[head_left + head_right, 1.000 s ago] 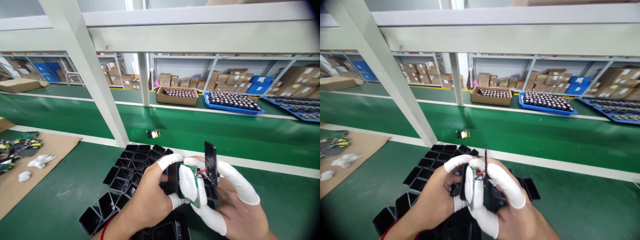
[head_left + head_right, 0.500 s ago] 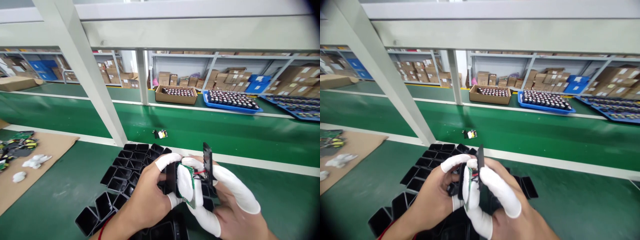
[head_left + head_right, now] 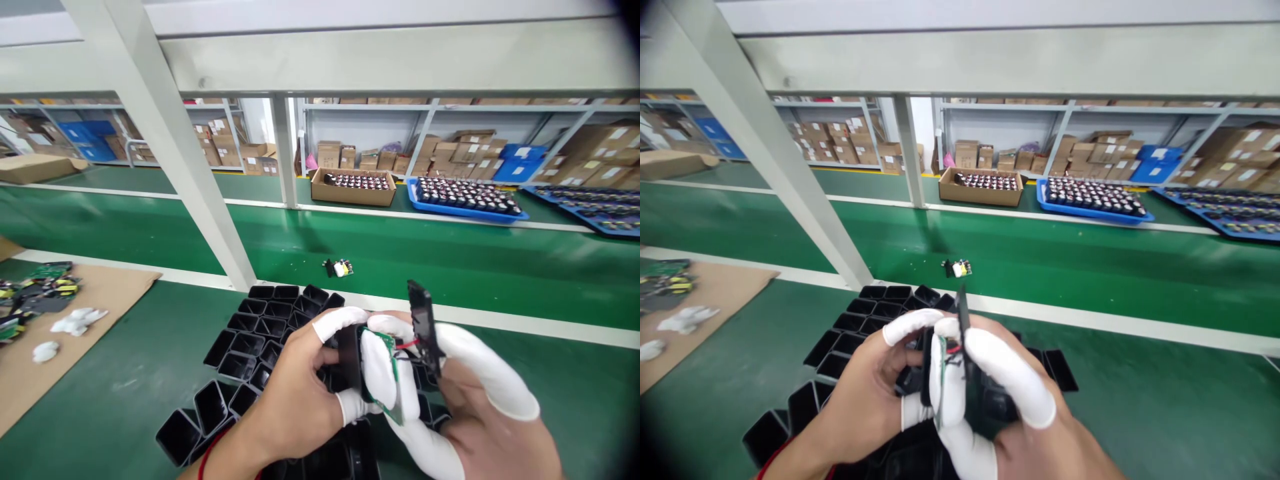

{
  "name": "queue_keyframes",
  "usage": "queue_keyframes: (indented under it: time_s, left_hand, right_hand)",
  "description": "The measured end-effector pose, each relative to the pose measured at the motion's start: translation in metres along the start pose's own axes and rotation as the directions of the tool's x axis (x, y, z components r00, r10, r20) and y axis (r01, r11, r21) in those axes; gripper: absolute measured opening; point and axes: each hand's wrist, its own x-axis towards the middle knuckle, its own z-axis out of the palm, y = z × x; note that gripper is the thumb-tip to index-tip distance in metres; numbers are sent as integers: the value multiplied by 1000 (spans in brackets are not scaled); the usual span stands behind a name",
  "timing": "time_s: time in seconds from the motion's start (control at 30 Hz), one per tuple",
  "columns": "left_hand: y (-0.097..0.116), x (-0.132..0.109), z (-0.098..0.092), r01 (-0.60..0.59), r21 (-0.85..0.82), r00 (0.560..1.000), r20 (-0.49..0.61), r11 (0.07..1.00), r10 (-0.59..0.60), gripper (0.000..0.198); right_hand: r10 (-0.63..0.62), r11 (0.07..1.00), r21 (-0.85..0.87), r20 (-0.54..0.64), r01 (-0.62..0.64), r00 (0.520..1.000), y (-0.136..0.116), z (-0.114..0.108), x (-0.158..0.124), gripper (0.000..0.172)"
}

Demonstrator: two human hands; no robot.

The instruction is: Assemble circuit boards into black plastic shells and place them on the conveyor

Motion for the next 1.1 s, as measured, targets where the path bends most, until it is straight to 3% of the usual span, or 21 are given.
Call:
queue_keyframes:
  time_s: [0.1, 0.23, 0.3, 0.37, 0.47, 0.53, 0.63, 0.73, 0.87, 0.97, 1.03, 1.1]
  left_hand:
    - [-1, -1, 0, -3, 19, 1000, -3, 1000, 3, 71]
    - [-7, -3, -4, -43, 166, 999, 11, 985, 41, 79]
    - [-9, -3, -4, -38, 189, 999, 5, 981, 38, 78]
    - [-9, -2, -3, -4, 145, 1000, -23, 989, 7, 75]
    - [-8, 0, 1, 2, 65, 997, -79, 998, 3, 68]
    - [-9, 1, 3, -47, 83, 992, -112, 995, 56, 66]
    - [-12, -2, 6, -109, 117, 986, -111, 987, 122, 68]
    - [-15, -7, 9, -91, 171, 988, -107, 981, 110, 70]
    - [-16, -9, 13, -118, 193, 972, -177, 974, 153, 72]
    - [-18, -6, 16, -116, 83, 974, -186, 990, 130, 72]
    - [-20, -6, 17, -83, 35, 984, -158, 996, 88, 73]
    - [-23, -7, 17, -100, 88, 985, -134, 991, 111, 76]
  right_hand:
    - [11, 998, 54, 60, -15, 998, 3, 1, -3, 77]
    - [44, 980, -198, 152, -13, 987, 3, -3, -11, 68]
    - [97, 972, -229, 193, -51, 976, 5, -2, -13, 69]
    - [169, 984, -87, 203, -154, 965, 9, 0, -14, 74]
    - [146, 938, 292, 157, -187, 977, 17, 7, -11, 88]
    - [175, 887, 407, 139, -217, 975, 16, 12, -6, 80]
    - [267, 805, 484, 223, -344, 938, 8, 23, -1, 52]
    - [305, 715, 598, 201, -363, 931, 5, 35, -1, 36]
    - [468, 520, 701, 243, -488, 849, 14, 40, -4, 38]
    - [480, 334, 785, 335, -522, 811, 15, 36, -6, 45]
    - [512, 323, 793, 312, -516, 800, 12, 36, -7, 43]
    - [554, 375, 776, 251, -507, 794, 8, 40, -9, 39]
